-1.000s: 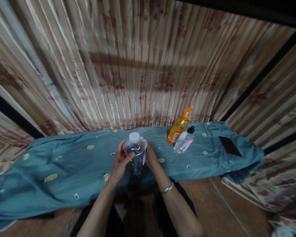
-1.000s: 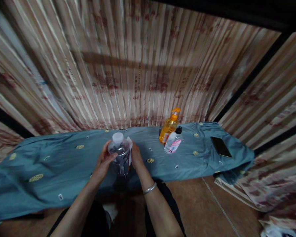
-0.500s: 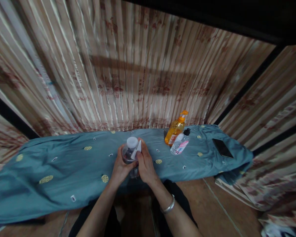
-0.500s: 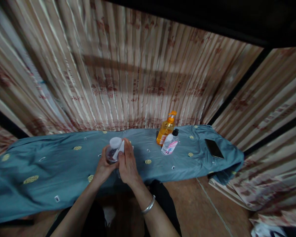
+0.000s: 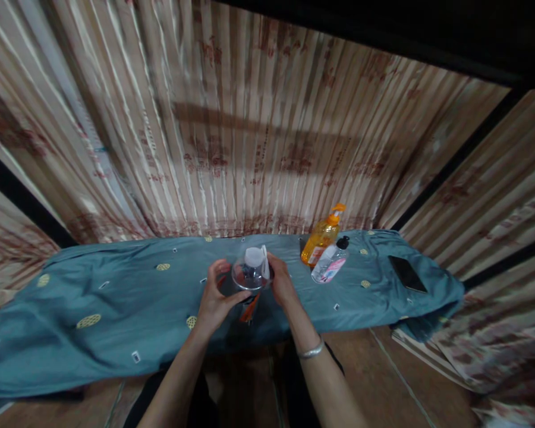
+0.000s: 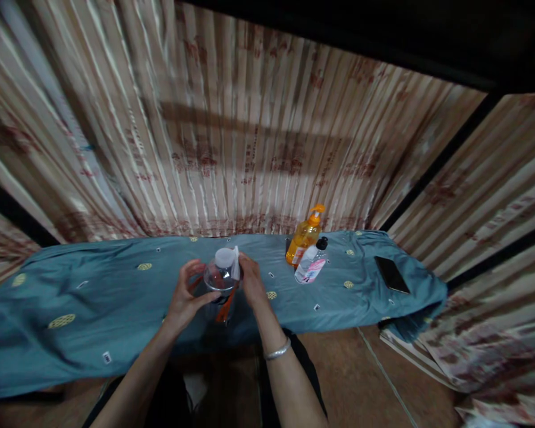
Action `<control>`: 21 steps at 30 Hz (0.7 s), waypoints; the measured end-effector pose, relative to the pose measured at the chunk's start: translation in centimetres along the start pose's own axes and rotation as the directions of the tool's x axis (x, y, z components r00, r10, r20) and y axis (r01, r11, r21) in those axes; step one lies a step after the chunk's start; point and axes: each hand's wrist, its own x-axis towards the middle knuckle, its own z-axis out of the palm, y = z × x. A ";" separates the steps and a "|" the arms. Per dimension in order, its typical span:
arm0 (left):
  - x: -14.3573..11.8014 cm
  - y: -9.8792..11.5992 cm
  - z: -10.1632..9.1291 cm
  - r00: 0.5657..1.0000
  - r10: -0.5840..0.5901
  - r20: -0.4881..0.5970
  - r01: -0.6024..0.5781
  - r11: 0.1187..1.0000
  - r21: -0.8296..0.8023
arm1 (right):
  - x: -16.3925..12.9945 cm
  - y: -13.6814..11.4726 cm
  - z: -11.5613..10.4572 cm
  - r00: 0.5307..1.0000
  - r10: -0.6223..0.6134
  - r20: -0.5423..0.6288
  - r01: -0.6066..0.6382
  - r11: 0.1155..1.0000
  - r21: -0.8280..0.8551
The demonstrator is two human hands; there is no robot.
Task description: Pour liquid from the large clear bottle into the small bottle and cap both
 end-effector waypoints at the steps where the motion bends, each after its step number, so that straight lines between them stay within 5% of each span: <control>1: -0.1 -0.1 -0.1 1.000 -0.002 0.006 0.002 1.000 -0.006 | -0.8 0.2 0.0 1.000 -0.017 -0.023 0.017 1.000 0.022; 5: -0.6 0.0 0.2 0.998 -0.009 0.058 0.010 1.000 -0.019 | -4.3 1.0 1.1 0.989 -0.085 -0.121 0.076 0.994 -0.081; 11: -0.3 -0.2 1.5 1.000 0.019 -0.020 -0.018 0.999 0.040 | -6.4 2.5 3.5 0.973 -0.203 -0.106 0.167 0.947 -0.274; 17: -0.1 0.0 1.4 0.999 -0.028 0.038 0.026 0.997 0.066 | -2.2 0.9 2.0 0.981 -0.177 -0.083 0.157 0.966 -0.205; 21: -0.7 0.6 1.4 0.995 -0.039 0.095 0.033 0.997 0.067 | 2.2 -0.2 0.7 0.996 0.045 0.078 -0.042 0.999 -0.031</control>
